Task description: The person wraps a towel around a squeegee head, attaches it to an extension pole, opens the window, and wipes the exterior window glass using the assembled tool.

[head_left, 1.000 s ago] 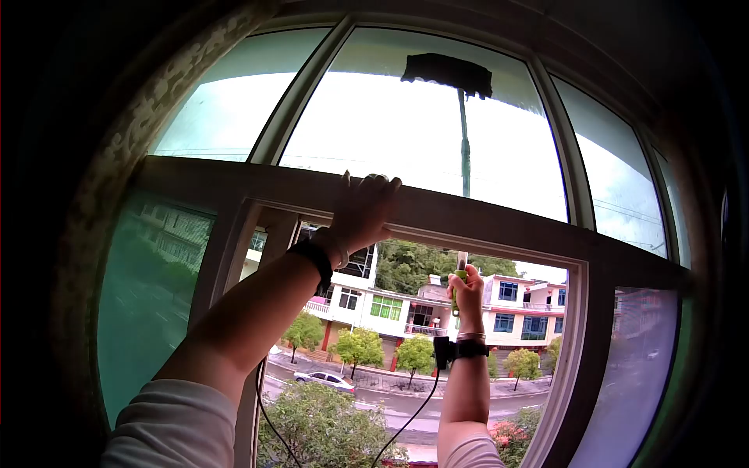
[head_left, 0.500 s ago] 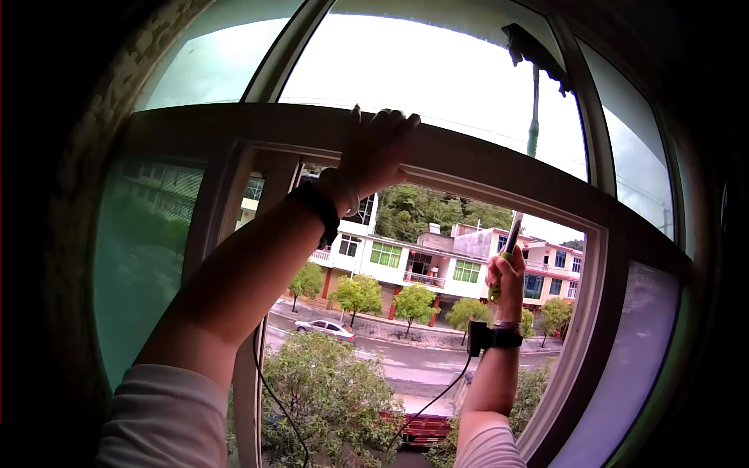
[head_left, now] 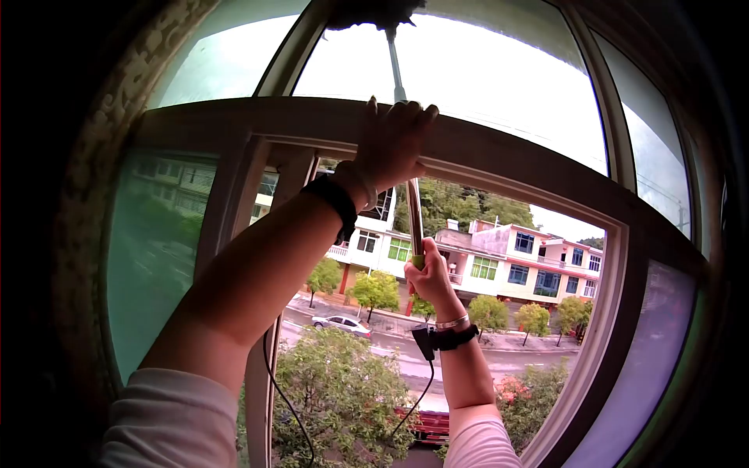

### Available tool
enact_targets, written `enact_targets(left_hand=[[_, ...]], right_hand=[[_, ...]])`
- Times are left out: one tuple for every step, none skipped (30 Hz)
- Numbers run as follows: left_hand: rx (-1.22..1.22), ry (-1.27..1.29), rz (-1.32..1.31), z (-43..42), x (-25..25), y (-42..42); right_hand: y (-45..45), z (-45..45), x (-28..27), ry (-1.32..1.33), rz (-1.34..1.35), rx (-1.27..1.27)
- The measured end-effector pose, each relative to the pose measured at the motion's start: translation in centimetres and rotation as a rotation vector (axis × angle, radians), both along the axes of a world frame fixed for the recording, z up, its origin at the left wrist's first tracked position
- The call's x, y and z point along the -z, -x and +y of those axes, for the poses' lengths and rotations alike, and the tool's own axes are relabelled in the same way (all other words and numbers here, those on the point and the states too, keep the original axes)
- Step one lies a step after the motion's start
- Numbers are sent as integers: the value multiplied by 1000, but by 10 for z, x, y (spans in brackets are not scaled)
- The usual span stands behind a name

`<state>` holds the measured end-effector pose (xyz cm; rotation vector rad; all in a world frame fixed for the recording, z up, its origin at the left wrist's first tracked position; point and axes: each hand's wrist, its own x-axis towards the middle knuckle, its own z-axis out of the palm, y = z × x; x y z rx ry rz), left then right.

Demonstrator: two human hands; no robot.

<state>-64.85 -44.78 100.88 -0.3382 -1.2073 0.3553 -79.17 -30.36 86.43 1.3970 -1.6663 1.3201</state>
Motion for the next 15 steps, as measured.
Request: enact_targets(left_hand=[[2,3,13,0,0,-1],[3,9,21,0,1,0],[-29,-3,12,-1,1,0],[-57,-16,4,-1,-1,-1],[-81,-26,-10,2,-1,-1],[-77,-34,-13,2,-1,-2],[-79,-32,-17,2,-2,-3],[-77,-30,-23,2,-2,-2],[-73,-26,-25,3,-1,-2],[-58,-9,6,2,-1,0],[-50,1,10,2,-1,2],[-42,12,17,1,-2,3],[-36,21,27,0,-4,2],[-63,-3,22,1,-2,1],[-55,4,38,0,-2,1]], right_hand=[[6,-3,3,31,-22,-35],[10,-6,7,64,-50,-72],[11,-3,10,85,-46,-143],[13,1,12,107,-52,-185],[15,7,17,131,-64,-223],[16,13,22,156,-77,-252],[20,20,28,182,-76,-263],[21,31,35,197,-94,-276],[18,42,40,214,-109,-288],[17,55,46,212,-115,-310],[16,68,53,243,-129,-296],[15,81,61,268,-131,-286],[13,94,67,292,-129,-277],[10,107,74,308,-139,-245],[8,120,81,323,-153,-213]])
